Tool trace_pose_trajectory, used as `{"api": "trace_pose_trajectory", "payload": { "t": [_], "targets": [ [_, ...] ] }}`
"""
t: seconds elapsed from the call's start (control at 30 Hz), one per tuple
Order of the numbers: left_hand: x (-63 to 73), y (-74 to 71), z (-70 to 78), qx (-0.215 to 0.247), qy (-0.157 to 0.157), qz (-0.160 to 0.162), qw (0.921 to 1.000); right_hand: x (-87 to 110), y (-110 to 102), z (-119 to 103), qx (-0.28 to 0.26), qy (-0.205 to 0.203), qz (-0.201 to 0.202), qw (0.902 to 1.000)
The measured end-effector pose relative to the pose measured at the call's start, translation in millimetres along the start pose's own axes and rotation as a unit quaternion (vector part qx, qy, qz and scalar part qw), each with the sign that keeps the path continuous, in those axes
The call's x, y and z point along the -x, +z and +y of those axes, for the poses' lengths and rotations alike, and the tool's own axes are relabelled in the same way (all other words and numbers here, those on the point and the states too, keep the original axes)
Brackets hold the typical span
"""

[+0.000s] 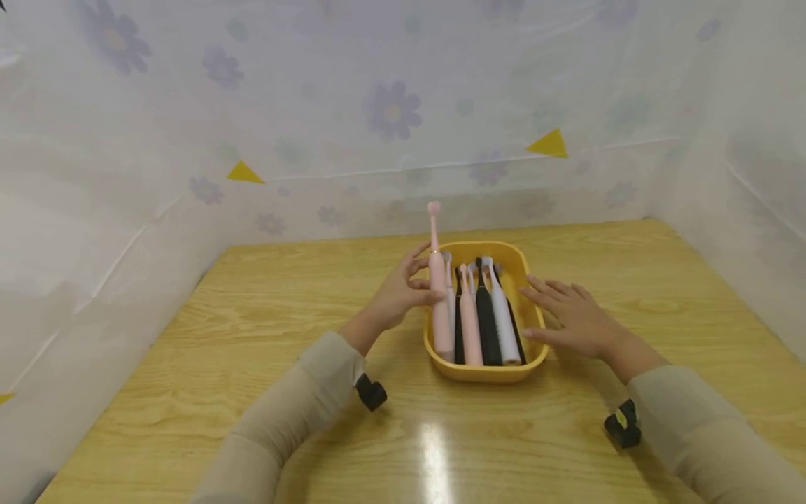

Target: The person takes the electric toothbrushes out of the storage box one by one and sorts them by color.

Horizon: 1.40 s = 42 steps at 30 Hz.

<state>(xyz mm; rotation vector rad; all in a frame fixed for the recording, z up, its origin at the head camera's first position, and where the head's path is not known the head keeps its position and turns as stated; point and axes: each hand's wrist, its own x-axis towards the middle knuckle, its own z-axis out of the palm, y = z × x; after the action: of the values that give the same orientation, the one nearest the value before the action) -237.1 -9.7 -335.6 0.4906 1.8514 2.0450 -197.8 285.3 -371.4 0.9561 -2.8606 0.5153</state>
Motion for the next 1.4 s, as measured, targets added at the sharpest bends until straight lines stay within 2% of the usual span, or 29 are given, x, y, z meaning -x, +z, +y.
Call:
{"api": "trace_pose_trajectory", "payload": {
  "t": [0.3, 0.5, 0.73, 1.07, 1.4],
  "targets": [
    [-1.6, -18.1, 12.0, 0.011, 0.016, 0.015, 0.9997, 1.2, -1, -1, 0.002, 0.0, -0.002, 1.0],
    [-1.1, -28.6, 16.9, 0.01, 0.012, 0.044, 0.9989, -0.9, 1, -1, 0.005, -0.002, 0.0, 1.0],
    [0.5, -36.2, 13.7, 0.025, 0.01, 0.065, 0.9975, -0.9, 2, -2, 0.024, -0.014, 0.012, 0.9995],
    [3.3, -50.7, 10.1, 0.02, 0.019, 0.089, 0.9957, -2.1, 2, -3, 0.007, -0.017, 0.007, 0.9998],
    [2.4, -67.3, 5.0, -0.016, 0.012, 0.108, 0.994, -1.5, 1, -3, 0.012, -0.01, 0.002, 0.9999]
  ]
}}
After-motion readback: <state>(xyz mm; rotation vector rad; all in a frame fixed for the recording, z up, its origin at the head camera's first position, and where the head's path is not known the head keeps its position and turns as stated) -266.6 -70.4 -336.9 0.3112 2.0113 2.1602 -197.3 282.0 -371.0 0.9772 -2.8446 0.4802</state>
